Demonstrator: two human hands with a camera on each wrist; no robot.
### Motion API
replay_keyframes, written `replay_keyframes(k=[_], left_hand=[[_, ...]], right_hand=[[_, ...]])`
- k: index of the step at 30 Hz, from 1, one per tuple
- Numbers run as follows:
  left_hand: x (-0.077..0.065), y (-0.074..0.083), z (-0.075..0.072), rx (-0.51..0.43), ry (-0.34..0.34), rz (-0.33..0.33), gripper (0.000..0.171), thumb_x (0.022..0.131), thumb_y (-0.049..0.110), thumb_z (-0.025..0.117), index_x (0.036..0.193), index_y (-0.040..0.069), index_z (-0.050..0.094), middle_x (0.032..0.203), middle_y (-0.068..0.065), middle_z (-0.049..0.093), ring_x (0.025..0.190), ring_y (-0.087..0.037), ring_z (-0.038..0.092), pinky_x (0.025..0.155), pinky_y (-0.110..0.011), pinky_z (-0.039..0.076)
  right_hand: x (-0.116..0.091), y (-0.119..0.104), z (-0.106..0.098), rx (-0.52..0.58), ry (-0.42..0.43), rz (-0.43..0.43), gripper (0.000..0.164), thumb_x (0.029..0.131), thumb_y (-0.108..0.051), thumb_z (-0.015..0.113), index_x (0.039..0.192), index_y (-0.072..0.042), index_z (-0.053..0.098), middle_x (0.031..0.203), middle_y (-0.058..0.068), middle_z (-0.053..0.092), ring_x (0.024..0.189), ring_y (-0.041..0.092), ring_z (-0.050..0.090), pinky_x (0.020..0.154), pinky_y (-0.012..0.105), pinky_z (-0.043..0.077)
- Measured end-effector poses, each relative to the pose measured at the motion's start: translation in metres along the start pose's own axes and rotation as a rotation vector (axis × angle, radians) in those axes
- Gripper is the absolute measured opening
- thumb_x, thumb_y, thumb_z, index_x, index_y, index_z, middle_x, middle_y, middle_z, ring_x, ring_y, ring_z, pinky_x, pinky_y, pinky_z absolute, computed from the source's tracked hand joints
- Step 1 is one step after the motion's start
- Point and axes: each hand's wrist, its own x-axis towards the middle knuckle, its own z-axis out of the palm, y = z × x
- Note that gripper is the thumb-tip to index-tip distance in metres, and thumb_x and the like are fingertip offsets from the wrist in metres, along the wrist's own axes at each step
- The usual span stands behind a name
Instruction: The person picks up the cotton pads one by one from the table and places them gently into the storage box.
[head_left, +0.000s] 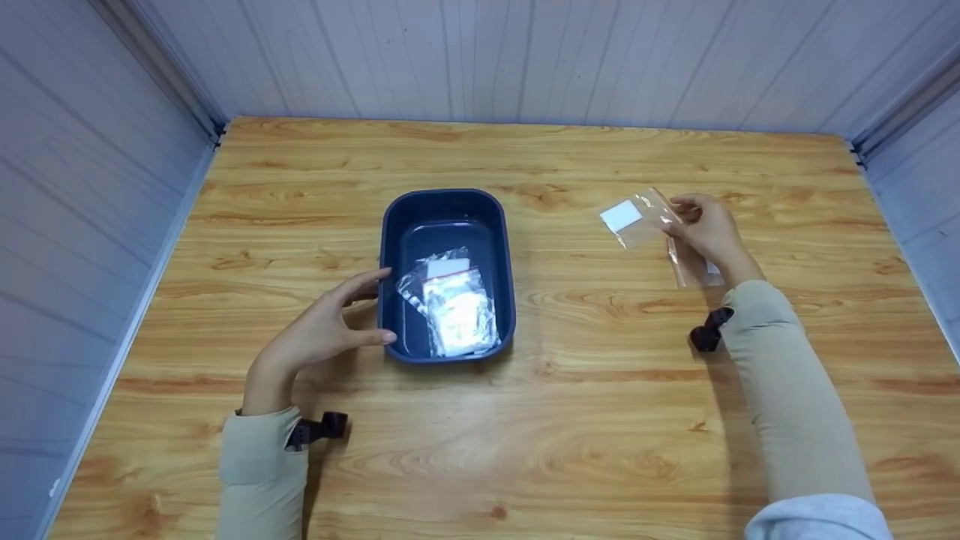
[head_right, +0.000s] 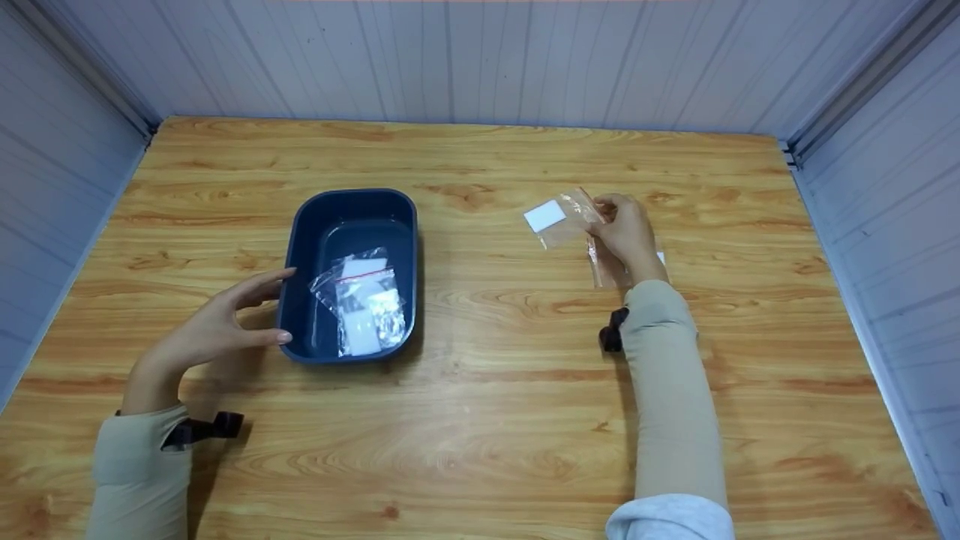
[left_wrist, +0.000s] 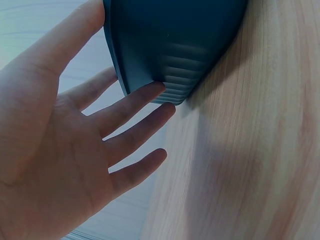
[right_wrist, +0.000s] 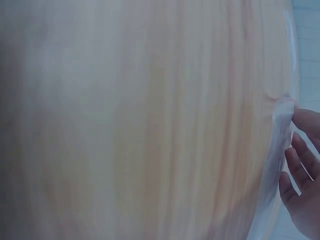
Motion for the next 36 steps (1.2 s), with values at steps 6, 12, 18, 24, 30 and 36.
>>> replay_keyframes(k=[6, 12, 18, 24, 30, 36], left_hand=[[-0.0001, -0.0001, 0.0004, 0.003, 0.008, -0.011, 0.090, 0.080, 0.034, 0.084, 0.155, 0.025, 0.034, 0.155, -0.009, 0.037, 0.143, -0.035, 0.030, 0.115, -0.064, 0.015], [0.0000, -0.0018, 0.0005, -0.006, 0.003, 0.010, 0.090, 0.081, 0.033, 0.083, 0.155, 0.023, 0.033, 0.155, -0.009, 0.037, 0.142, -0.036, 0.031, 0.115, -0.064, 0.018], [-0.0004, -0.0031, 0.0004, -0.013, -0.005, 0.028, 0.091, 0.081, 0.034, 0.083, 0.155, 0.022, 0.032, 0.156, -0.011, 0.036, 0.143, -0.038, 0.029, 0.115, -0.064, 0.018], [-0.0002, -0.0020, 0.0002, -0.007, -0.003, 0.025, 0.091, 0.081, 0.035, 0.083, 0.156, 0.021, 0.032, 0.155, -0.011, 0.036, 0.143, -0.037, 0.030, 0.115, -0.064, 0.016], [0.0002, -0.0017, 0.0000, -0.005, -0.005, 0.017, 0.091, 0.081, 0.036, 0.083, 0.156, 0.023, 0.032, 0.157, -0.010, 0.035, 0.143, -0.037, 0.029, 0.115, -0.065, 0.016], [0.0013, -0.0026, -0.0002, -0.008, -0.006, 0.018, 0.090, 0.081, 0.034, 0.083, 0.155, 0.022, 0.033, 0.156, -0.009, 0.036, 0.143, -0.036, 0.029, 0.116, -0.063, 0.016]], right_hand=[[0.0014, 0.0015, 0.0000, -0.022, 0.019, -0.011, 0.045, 0.094, -0.007, 0.067, 0.135, 0.007, 0.054, 0.120, 0.026, 0.058, 0.104, 0.031, 0.055, 0.069, 0.010, 0.042], [0.0016, 0.0015, -0.0005, -0.061, 0.040, -0.008, 0.039, 0.094, -0.012, 0.068, 0.128, 0.005, 0.062, 0.107, 0.020, 0.062, 0.089, 0.019, 0.055, 0.068, 0.016, 0.042], [0.0013, 0.0002, -0.0006, -0.081, 0.042, 0.020, 0.032, 0.095, -0.017, 0.067, 0.122, 0.001, 0.067, 0.101, 0.015, 0.064, 0.083, 0.015, 0.054, 0.066, 0.021, 0.042], [0.0000, -0.0019, -0.0004, -0.094, 0.031, 0.036, 0.035, 0.099, -0.024, 0.063, 0.123, 0.001, 0.067, 0.110, 0.021, 0.064, 0.095, 0.027, 0.057, 0.078, 0.035, 0.045], [-0.0021, -0.0025, -0.0023, -0.113, 0.039, 0.031, 0.038, 0.100, -0.027, 0.060, 0.125, 0.000, 0.066, 0.115, 0.023, 0.064, 0.102, 0.032, 0.058, 0.086, 0.045, 0.046], [-0.0044, -0.0039, -0.0035, -0.094, 0.039, 0.055, 0.040, 0.100, -0.030, 0.060, 0.126, -0.001, 0.066, 0.119, 0.022, 0.065, 0.102, 0.029, 0.060, 0.079, 0.034, 0.048]])
